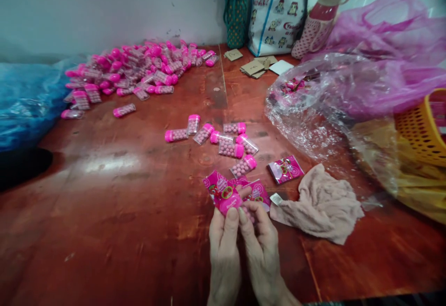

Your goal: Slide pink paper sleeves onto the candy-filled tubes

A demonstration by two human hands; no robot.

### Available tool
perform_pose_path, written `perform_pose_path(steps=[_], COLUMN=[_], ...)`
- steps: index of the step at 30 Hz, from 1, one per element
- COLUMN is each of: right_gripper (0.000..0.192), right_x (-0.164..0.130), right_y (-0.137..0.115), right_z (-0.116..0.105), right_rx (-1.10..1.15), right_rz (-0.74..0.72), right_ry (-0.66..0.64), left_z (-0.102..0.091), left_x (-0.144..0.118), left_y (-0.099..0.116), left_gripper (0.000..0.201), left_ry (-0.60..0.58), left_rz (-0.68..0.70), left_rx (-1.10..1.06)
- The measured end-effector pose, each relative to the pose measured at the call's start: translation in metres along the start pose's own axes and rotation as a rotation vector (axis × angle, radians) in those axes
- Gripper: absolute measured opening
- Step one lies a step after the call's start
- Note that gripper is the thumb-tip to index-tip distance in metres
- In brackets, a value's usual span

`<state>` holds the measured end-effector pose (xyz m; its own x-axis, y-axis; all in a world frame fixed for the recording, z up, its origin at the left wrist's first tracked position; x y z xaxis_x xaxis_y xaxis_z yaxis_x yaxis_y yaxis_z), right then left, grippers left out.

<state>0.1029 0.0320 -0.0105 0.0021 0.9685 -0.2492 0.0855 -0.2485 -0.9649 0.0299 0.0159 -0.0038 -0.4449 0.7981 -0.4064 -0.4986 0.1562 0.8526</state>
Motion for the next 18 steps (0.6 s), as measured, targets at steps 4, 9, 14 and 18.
perform_pose_path(steps=[4,9,14,18], right_gripper=[0.024,0.017,0.021,0.023], right_x=[0.010,0.024,0.024,0.015], right_y=[-0.024,-0.022,-0.012,-0.003], right_z=[-0.021,-0.018,-0.008,0.002], right_rx=[-0.190,0.129,0.447,0.425], right_rz=[-0.182,0.148,0.346,0.353], right_ry=[0.100,-0.222,-0.213,-0.199], left_z=[-0.006,-0.008,-0.009,-0.008], left_x=[0.005,0.004,0.000,-0.003], left_y=[0.009,0.003,-0.005,0.000], left_gripper=[0.023,0.014,0.012,0.014], left_ry=[-0.149,-0.329,-0.294,-0.193], left_rz=[0.038,-0.082,-0.058,-0.019], left_rx=[0.037,0.122,0.122,0.109])
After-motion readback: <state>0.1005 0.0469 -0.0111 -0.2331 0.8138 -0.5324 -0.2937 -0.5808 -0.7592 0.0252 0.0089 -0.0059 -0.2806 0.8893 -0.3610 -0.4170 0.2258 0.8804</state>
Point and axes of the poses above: each hand's wrist, its own x-axis towards the middle knuckle, its own z-axis out of the palm, y = z × x, the point moved 4 cm from there along x, towards the middle knuckle, and after that the axes turned 7 degrees about z, right-handed, at the moved point
